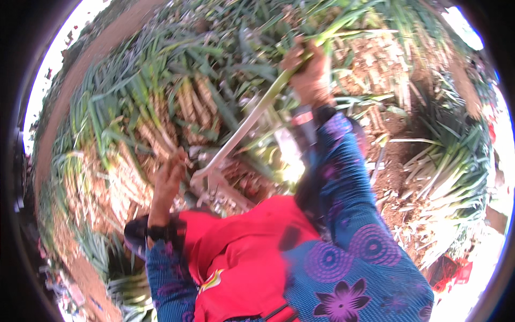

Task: The person strips outer layers from leeks by hand and places the cleaned leeks onto a pile.

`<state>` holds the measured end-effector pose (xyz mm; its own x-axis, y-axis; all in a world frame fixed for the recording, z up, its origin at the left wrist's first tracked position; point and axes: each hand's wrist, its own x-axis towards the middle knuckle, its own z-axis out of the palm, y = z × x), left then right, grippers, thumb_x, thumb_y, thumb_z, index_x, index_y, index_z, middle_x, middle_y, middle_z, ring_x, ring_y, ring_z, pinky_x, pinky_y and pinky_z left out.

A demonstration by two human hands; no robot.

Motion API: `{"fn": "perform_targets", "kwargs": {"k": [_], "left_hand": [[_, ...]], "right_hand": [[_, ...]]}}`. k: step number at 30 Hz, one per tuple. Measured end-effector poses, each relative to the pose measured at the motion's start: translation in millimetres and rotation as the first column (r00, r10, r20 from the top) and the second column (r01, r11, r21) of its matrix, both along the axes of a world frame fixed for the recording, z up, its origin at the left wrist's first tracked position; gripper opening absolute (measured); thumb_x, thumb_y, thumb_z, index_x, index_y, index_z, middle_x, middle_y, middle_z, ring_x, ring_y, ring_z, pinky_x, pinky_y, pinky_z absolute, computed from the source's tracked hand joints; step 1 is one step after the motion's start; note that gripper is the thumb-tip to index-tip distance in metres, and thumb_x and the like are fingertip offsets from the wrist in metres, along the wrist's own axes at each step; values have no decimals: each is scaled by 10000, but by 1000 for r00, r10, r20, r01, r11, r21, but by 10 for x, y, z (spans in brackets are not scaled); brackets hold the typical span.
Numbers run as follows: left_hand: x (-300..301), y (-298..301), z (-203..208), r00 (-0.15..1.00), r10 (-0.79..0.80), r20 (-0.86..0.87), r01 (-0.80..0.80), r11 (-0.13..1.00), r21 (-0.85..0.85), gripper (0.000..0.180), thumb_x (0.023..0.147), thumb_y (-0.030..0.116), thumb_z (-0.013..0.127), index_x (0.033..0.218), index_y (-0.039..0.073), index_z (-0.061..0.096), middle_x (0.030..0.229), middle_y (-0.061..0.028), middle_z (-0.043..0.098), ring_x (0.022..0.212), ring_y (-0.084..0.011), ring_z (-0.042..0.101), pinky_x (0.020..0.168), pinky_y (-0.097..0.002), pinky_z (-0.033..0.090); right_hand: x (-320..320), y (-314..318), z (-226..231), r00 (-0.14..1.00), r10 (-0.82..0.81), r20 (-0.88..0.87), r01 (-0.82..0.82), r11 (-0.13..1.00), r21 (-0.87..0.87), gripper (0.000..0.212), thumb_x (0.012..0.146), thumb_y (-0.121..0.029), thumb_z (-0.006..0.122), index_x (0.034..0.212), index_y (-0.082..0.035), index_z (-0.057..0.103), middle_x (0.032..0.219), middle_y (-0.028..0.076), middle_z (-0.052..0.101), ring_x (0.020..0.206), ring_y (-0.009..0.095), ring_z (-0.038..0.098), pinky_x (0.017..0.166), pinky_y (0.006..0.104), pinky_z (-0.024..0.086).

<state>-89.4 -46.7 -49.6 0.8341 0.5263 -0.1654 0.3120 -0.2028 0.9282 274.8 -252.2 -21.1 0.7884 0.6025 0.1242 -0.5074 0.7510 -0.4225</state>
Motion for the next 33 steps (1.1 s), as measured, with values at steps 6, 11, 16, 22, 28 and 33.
{"fn": "perform_targets", "kwargs": {"k": [6,11,16,22,28,33], "left_hand": [[315,-479,369,910,-315,-271,411,777,478,558,829,190,673,1318,14,470,1184,-148,581,1019,-196,578,901,-317,450],[612,-557,378,910,-414,37,402,854,-331,638,976,442,436,1460,71,249,1337,-132,493,999,-244,612,840,-346,503],[817,-778,314,912,-397,105,374,698,-611,730,933,598,346,1434,68,306,1099,-116,596,676,-195,594,687,-319,509],[607,-909,467,913,-404,-57,300,760,-577,505,995,412,389,1176,-47,500,680,-22,462,597,-140,459,581,-286,421],[-68,-672,244,865,-478,-155,421,858,-295,295,967,274,512,1041,-9,546,674,1,430,608,-114,427,577,-271,401],[-231,-806,359,909,-330,-255,120,792,-599,279,972,266,503,1027,-4,540,683,-5,444,622,-118,444,567,-269,399]], "right_hand": [[-299,241,-33,982,-41,-183,17,992,-128,274,928,-337,493,906,-72,558,612,10,481,502,132,420,468,275,331],[-400,221,-60,973,101,-207,-108,994,-26,294,946,-367,468,941,-86,553,630,-3,467,494,125,393,471,273,324],[-420,162,-75,938,296,-181,-266,949,170,296,961,-354,445,955,-87,573,659,-11,467,499,116,389,477,270,324],[-464,42,106,955,215,-205,-200,975,92,296,958,-387,442,1051,-118,522,712,31,513,560,156,448,520,298,361],[-365,74,109,920,-74,-385,69,997,-25,371,952,-474,424,1067,-123,462,834,130,594,700,267,581,586,367,458],[-225,-71,66,947,-17,-320,5,999,-37,406,937,-467,451,1055,-78,461,878,160,599,731,291,605,649,422,513]]}}
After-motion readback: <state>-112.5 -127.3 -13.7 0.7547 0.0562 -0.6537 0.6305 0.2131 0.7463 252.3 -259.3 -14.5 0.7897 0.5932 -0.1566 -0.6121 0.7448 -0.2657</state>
